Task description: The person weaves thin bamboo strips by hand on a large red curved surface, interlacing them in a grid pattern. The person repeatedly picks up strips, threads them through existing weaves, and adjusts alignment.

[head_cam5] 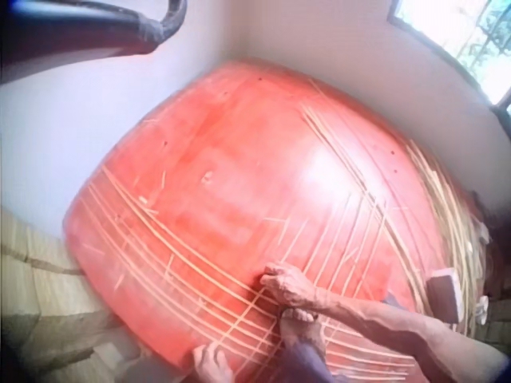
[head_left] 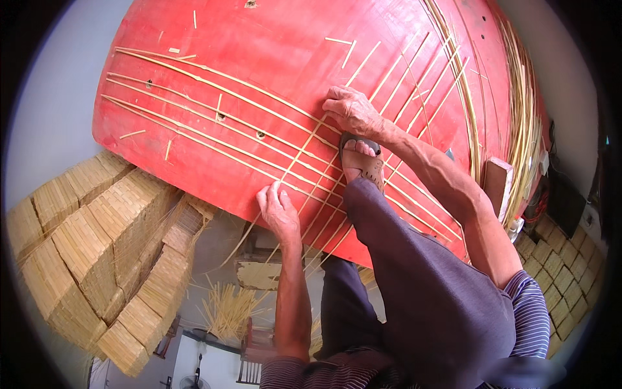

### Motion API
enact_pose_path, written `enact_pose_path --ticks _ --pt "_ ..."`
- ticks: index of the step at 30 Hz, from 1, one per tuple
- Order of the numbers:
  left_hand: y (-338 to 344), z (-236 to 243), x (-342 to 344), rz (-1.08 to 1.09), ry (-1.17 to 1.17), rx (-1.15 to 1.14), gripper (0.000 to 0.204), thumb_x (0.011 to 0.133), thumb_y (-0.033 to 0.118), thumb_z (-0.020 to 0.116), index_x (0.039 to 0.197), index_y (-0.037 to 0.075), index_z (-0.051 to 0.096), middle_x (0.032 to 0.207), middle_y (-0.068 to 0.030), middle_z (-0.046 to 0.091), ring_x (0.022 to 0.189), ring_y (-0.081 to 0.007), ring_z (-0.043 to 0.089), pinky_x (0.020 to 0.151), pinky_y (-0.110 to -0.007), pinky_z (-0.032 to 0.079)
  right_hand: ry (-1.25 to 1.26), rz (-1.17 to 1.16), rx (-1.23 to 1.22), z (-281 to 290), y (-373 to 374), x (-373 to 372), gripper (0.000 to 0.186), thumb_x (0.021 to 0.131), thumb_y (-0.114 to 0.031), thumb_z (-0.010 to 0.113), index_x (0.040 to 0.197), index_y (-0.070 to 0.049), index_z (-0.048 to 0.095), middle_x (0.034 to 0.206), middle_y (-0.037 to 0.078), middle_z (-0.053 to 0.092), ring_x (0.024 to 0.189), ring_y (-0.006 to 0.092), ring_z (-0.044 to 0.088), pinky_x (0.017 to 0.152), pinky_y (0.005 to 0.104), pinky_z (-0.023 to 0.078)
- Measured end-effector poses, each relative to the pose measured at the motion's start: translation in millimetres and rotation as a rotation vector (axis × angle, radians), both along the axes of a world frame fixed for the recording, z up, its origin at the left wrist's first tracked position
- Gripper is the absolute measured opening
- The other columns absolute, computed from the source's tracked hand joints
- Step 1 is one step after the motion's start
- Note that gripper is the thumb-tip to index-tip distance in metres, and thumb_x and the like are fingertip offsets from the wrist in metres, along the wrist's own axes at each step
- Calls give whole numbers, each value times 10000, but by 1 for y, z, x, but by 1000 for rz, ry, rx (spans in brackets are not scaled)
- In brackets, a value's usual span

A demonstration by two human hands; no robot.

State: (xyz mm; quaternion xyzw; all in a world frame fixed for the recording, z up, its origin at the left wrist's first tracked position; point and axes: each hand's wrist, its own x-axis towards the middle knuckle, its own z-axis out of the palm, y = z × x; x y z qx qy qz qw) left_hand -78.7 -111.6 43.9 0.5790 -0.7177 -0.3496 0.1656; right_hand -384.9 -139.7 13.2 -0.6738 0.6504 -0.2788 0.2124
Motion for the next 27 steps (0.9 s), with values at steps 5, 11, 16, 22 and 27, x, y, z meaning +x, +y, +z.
enact_pose_path --ticks 5,11,16,22,27 --pt "21 -2 4 -5 -16 -2 284 874 6 591 1154 -27 629 1064 -186 574 1010 -333 576 871 -417 482 -7 39 80 2 15 -6 90 770 -81 661 781 -54 576 847 112 536 843 322 569 721 427 492" --pt "27 -3 -3 27 12 65 275 891 33 578 1159 -16 618 1058 -187 562 1010 -342 577 871 -430 478 -66 57 81 6 19 -14 94 796 -32 682 870 -10 628 832 130 534 826 327 569 713 418 470" --pt "27 -3 -5 30 5 51 230 878 14 595 1104 -22 617 1037 -186 557 982 -343 576 828 -428 488 -72 44 62 4 18 -12 95 792 -20 685 857 -2 618 831 136 533 826 331 568 714 420 471" --pt "30 -9 -3 62 17 28 177 869 14 614 1043 -17 613 996 -178 552 929 -335 574 792 -419 487 -35 57 67 3 18 -10 97 794 -23 685 860 -1 618 828 136 528 829 336 568 713 419 472" --pt "24 -14 -1 46 17 -21 102 874 32 609 962 -19 603 913 -166 552 868 -329 564 780 -421 471 -65 54 51 3 18 -9 94 786 -30 673 861 -5 622 832 135 532 836 338 571 719 423 477"
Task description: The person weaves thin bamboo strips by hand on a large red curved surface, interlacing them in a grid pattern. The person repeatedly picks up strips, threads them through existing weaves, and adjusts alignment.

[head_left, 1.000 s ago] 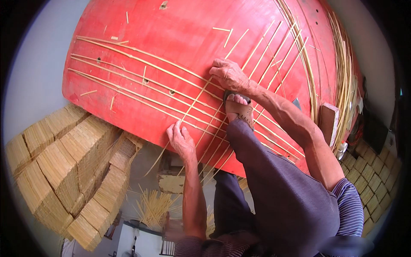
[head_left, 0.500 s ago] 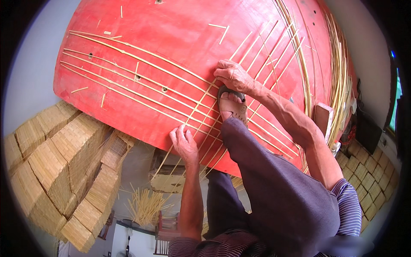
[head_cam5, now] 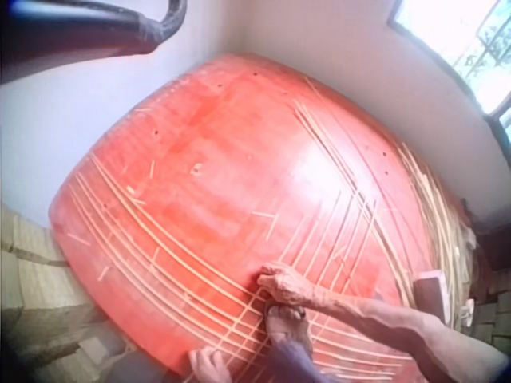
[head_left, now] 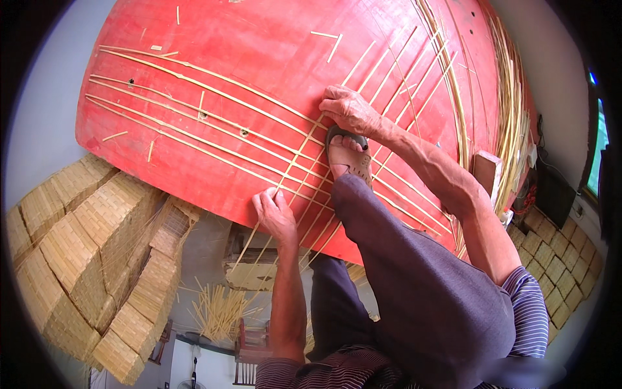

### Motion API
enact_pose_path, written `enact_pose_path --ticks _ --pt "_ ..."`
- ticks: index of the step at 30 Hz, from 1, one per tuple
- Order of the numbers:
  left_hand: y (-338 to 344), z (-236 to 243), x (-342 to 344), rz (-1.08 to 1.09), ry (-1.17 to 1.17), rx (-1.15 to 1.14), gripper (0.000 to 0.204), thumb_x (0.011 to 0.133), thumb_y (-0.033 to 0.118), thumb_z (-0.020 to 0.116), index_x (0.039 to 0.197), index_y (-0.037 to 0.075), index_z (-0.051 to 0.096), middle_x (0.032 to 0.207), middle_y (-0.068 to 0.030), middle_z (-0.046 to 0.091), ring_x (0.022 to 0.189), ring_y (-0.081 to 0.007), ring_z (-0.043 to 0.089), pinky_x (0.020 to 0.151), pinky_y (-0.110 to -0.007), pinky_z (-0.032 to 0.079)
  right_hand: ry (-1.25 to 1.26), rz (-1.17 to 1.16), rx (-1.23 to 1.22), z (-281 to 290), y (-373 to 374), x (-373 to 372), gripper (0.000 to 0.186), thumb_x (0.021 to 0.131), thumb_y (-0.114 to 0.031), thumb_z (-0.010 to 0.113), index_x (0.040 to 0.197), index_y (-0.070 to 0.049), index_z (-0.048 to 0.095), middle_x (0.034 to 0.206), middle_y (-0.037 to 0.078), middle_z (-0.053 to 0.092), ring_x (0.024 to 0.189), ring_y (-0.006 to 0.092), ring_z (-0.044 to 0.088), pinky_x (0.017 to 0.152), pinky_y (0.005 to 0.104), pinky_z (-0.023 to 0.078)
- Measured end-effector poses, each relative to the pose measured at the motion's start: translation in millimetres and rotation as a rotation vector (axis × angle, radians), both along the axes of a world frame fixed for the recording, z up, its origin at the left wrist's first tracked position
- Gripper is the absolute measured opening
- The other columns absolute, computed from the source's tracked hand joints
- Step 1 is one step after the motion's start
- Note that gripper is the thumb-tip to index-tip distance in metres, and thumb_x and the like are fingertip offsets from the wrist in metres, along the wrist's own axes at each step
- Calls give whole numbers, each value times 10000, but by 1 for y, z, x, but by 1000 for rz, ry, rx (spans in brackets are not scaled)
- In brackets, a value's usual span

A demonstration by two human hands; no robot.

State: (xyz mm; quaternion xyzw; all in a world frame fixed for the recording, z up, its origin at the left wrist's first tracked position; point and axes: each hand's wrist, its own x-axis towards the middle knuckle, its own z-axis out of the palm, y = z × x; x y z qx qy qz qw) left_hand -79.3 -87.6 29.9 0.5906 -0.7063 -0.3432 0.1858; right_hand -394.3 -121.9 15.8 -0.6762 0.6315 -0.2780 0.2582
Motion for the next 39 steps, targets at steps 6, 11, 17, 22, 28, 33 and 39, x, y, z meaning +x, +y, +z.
enact_pose_path --ticks 6,11,17,22,28,33,39 --pt "-11 -1 9 -120 -122 106 82 914 88 585 929 7 581 917 -176 535 872 -381 567 768 -475 460 49 60 -94 -3 -1 -6 96 724 -90 634 721 -28 560 794 132 539 817 355 578 722 445 491" --pt "-15 3 7 -185 -128 100 93 904 70 591 938 -7 552 916 -190 522 874 -397 558 763 -494 452 77 17 -79 -5 2 -5 99 719 -97 636 711 -45 553 832 138 545 854 355 574 764 450 478" --pt "-18 4 8 -240 -111 73 114 905 82 537 898 -29 513 874 -205 492 840 -411 517 753 -507 416 78 36 -72 -8 2 -3 115 737 -116 627 726 -46 536 830 122 524 846 332 550 751 440 463" --pt "-22 0 14 -294 -49 101 129 917 108 505 893 -19 509 863 -201 481 832 -408 511 753 -505 411 79 36 -90 -7 3 -1 147 743 -133 618 712 -38 510 816 115 510 828 324 540 745 433 460" --pt "-25 4 13 -301 -89 157 86 902 75 528 909 -10 525 892 -197 487 864 -416 527 768 -506 433 3 31 -122 -3 1 -2 136 744 -136 613 721 -30 531 828 127 528 831 339 558 730 444 471" --pt "-25 2 21 -258 -72 113 171 905 106 574 1014 -27 574 903 -195 550 844 -353 576 760 -456 472 63 84 -42 3 -1 -5 99 731 -121 604 777 -34 598 869 141 594 858 351 605 787 439 510" --pt "-51 12 16 331 249 378 399 938 106 591 1268 -105 517 1144 -227 626 1038 -287 643 879 -389 523 -28 -151 112 20 -17 9 175 850 -92 648 1012 -24 639 899 161 640 883 365 648 718 442 534"
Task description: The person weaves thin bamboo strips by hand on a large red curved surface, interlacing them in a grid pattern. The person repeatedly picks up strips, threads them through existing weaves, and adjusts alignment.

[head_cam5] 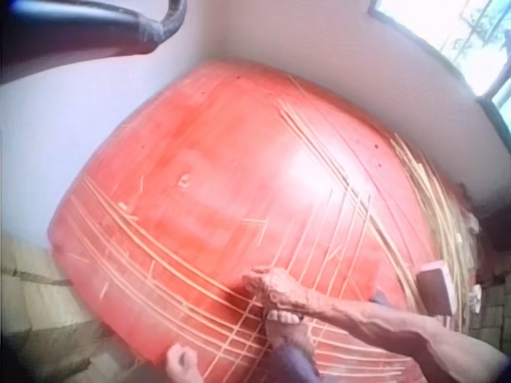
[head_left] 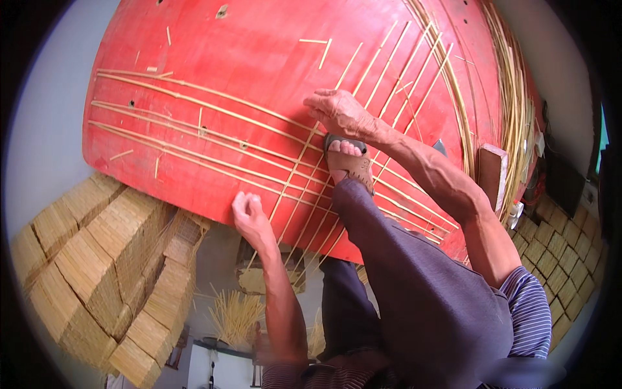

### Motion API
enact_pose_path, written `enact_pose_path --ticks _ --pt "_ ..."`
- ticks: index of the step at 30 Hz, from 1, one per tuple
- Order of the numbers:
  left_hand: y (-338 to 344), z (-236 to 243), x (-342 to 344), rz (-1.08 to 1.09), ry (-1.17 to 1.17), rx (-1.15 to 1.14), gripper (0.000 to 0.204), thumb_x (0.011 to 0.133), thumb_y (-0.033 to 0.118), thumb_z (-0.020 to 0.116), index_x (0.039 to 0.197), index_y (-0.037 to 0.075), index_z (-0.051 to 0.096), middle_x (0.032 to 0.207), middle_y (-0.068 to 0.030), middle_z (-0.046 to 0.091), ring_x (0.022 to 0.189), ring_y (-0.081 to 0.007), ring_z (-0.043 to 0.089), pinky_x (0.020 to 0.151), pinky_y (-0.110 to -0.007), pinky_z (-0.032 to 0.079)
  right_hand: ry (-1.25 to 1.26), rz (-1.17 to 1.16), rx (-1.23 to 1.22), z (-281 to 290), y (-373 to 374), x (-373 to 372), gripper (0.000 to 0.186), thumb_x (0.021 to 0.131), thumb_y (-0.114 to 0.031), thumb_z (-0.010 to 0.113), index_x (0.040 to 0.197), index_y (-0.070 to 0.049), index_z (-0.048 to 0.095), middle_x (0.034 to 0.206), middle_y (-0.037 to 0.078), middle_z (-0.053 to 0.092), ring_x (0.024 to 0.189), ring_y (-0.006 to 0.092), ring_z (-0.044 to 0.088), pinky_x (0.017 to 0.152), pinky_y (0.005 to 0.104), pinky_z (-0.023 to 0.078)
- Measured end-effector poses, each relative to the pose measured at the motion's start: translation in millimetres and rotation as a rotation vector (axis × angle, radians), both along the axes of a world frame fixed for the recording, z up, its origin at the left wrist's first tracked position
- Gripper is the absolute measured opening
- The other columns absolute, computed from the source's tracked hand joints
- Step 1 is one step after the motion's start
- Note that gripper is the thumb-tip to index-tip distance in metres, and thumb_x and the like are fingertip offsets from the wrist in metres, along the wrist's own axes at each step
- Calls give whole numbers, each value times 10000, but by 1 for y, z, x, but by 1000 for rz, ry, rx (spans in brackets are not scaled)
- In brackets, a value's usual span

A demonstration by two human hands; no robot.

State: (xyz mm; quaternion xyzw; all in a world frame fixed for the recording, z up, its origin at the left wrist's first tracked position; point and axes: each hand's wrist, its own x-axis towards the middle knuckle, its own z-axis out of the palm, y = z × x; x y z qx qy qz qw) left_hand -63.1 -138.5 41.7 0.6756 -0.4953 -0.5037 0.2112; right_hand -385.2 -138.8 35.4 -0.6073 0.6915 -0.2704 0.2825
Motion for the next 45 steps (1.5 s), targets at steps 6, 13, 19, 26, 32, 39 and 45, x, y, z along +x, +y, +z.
enact_pose_path --ticks 6,13,19,26,32,39,45 --pt "-44 14 -15 339 353 262 609 960 183 623 1428 -101 357 1292 -239 563 1182 -328 589 1010 -471 440 -190 -80 147 16 -38 67 203 859 -163 624 844 37 587 717 277 622 747 459 649 644 517 518" --pt "-71 14 -9 287 353 306 321 930 191 674 1207 51 591 1038 -81 656 905 -165 615 804 -312 475 -102 -141 489 24 -51 87 236 832 -187 630 910 36 618 923 301 658 914 462 659 754 534 536" --pt "-99 24 -6 50 624 173 274 939 219 669 1112 22 590 1053 -150 652 880 -210 651 779 -356 530 -185 -90 525 3 -61 76 194 767 -147 592 906 -44 680 953 229 685 910 422 666 760 499 541" --pt "-121 25 -31 55 641 482 697 958 345 635 1461 -17 315 1398 -285 468 937 -257 660 713 -324 507 -247 -2 471 4 -68 68 201 737 -174 604 838 -34 708 843 246 673 854 406 674 730 460 556" --pt "-124 11 -14 -72 783 359 364 960 261 614 1222 12 577 1146 -143 628 952 -199 611 768 -314 477 -288 -51 375 8 -62 77 182 654 -82 547 778 -5 655 810 261 663 833 439 661 726 499 549" --pt "-179 57 -32 -206 999 200 664 927 283 599 1497 55 345 1407 -180 523 1298 -303 496 1112 -454 333 -328 -192 -24 -16 -38 86 98 667 -80 590 751 -31 609 679 192 604 692 425 614 640 500 517" --pt "-222 71 -1 -349 926 147 648 943 265 590 1488 20 339 1394 -200 532 1290 -340 509 1124 -473 348 -245 -535 -194 0 28 36 103 739 -67 633 835 -47 601 687 114 581 655 336 596 583 423 500"
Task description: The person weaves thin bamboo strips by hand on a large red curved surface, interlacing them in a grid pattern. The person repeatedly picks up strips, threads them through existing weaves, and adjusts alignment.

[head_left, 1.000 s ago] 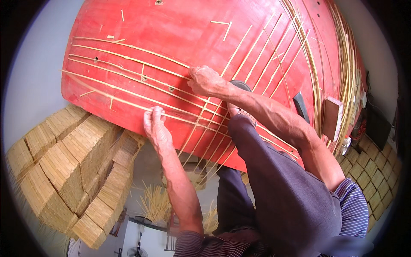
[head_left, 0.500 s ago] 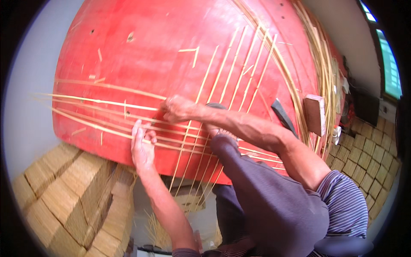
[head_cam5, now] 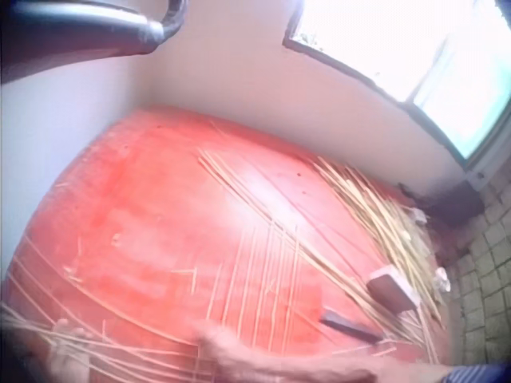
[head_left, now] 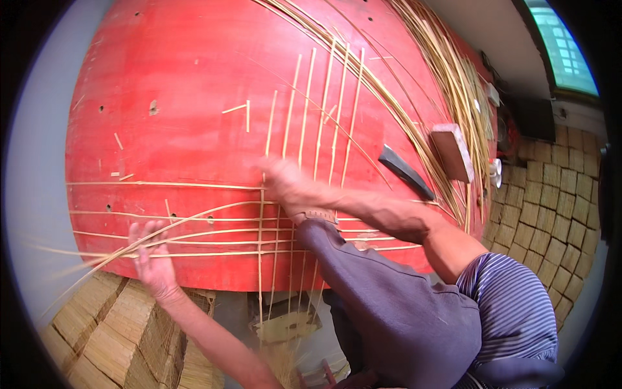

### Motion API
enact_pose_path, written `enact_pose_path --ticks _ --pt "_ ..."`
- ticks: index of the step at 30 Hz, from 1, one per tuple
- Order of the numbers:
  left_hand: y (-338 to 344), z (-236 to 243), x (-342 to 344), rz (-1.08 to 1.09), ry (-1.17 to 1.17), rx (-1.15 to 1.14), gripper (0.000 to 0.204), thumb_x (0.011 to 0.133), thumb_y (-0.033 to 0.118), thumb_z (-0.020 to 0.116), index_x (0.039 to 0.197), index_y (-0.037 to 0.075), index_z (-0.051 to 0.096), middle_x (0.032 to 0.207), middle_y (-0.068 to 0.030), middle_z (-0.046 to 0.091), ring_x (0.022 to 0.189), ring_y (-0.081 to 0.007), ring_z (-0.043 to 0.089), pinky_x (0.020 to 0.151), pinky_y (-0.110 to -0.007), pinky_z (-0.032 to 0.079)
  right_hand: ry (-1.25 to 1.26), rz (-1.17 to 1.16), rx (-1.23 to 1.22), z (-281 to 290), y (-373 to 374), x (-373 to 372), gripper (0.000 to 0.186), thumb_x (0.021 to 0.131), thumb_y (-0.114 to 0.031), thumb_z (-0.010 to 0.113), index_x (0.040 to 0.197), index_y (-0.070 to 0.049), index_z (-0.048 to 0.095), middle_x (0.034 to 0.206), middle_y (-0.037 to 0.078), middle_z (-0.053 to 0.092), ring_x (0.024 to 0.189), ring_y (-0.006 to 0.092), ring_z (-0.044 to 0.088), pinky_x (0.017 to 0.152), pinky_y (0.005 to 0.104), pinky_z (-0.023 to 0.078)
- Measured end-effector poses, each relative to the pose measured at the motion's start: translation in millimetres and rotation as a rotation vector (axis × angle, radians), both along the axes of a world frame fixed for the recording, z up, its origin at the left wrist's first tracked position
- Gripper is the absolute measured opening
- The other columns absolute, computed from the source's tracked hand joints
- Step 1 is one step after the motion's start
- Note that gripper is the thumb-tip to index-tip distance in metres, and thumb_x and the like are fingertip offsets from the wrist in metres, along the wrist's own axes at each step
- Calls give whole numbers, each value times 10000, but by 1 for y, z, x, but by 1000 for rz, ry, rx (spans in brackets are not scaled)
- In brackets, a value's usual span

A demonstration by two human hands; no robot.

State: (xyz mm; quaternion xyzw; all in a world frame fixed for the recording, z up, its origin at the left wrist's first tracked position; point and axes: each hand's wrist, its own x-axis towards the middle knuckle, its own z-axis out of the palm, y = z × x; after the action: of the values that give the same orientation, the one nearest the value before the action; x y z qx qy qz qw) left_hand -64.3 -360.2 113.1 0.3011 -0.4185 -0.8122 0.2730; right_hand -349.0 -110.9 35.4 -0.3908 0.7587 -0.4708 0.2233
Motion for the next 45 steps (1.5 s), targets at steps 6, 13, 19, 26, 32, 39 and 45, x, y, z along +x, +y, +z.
enact_pose_path --ticks 6,13,19,26,32,39,45 --pt "-9 19 1 150 49 -72 644 986 367 551 1481 13 344 1416 -214 501 1326 -352 467 1142 -456 318 455 -113 767 20 174 -111 166 771 -113 668 776 -28 526 694 212 603 661 442 592 558 486 457" --pt "-9 17 -10 158 31 -78 662 994 415 529 1476 5 335 1430 -207 468 1334 -341 439 1136 -466 312 220 -24 722 15 215 -125 61 779 -82 603 806 -58 555 754 238 606 765 457 622 604 532 461" --pt "-15 27 -1 148 4 -142 649 996 426 521 1463 4 360 1406 -208 492 1325 -336 449 1134 -478 312 61 -344 613 60 259 -162 27 821 -1 610 822 -16 588 662 164 533 630 233 580 578 388 459" --pt "-16 9 -4 164 41 -116 639 1005 422 501 1455 -10 365 1394 -215 501 1316 -351 460 1145 -497 308 689 -237 1024 80 369 -225 150 815 -169 631 865 -33 596 792 221 638 788 423 641 661 512 488" --pt "-11 20 -11 160 103 -112 627 1020 426 466 1455 -14 360 1379 -218 512 1293 -356 482 1141 -486 327 675 -233 1022 14 304 -248 172 826 -170 566 923 -44 634 909 236 670 851 418 667 685 524 523" --pt "-7 21 -12 116 97 -167 634 1017 445 465 1453 -5 361 1358 -208 536 1261 -343 517 1123 -479 351 658 -197 1133 5 302 -258 165 824 -145 522 796 -55 658 750 256 656 725 445 670 629 554 522" --pt "-6 13 -13 155 80 -166 649 1003 451 491 1453 -1 367 1335 -194 556 1236 -330 537 1092 -463 383 676 -271 785 5 323 -285 164 868 -167 559 776 -32 581 707 259 609 686 465 619 610 561 471"
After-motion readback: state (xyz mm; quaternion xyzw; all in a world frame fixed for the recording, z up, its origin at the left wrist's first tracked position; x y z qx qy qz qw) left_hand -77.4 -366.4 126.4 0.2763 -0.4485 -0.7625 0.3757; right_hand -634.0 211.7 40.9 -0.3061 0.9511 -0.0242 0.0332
